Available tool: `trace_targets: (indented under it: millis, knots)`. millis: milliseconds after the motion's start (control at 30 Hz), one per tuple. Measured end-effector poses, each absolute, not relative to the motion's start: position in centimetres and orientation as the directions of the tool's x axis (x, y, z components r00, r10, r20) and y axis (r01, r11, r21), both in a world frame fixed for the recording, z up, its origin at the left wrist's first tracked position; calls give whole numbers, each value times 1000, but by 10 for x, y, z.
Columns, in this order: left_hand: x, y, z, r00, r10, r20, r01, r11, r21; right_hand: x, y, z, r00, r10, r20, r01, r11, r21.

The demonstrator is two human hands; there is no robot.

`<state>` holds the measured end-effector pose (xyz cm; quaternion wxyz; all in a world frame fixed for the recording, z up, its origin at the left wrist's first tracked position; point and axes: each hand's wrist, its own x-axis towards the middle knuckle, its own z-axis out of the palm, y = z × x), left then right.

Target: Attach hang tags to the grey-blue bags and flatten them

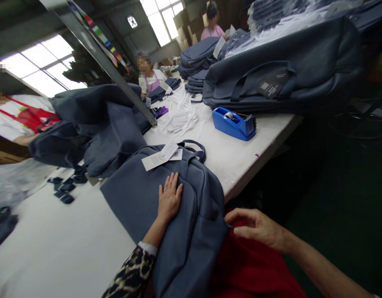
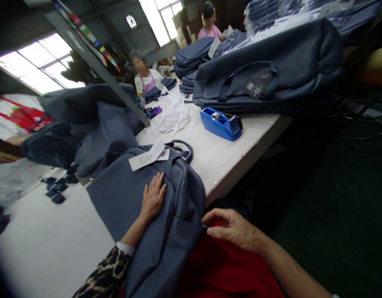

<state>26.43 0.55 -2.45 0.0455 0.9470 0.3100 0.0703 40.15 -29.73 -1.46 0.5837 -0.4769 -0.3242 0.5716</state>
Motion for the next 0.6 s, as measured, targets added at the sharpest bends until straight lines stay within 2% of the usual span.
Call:
trace_targets:
  millis: [67, 200, 467, 600]
  knots:
    - [264, 6, -25, 797, 594, 110, 580, -804, 130, 398, -295, -19, 205, 968, -146, -312, -76, -947]
    - [264, 6, -25, 798, 594, 102, 582, -803, 130, 391, -291, -20, 393, 919, 14, -59, 41, -997]
    - [264, 5, -22, 794, 603, 81, 591, -796, 130, 397, -303, 20, 188, 976, -112, 3, -115, -993]
    - [264, 5, -22, 797, 597, 89, 587, -801, 115, 395, -313, 8, 184, 976, -113, 48, -124, -991]
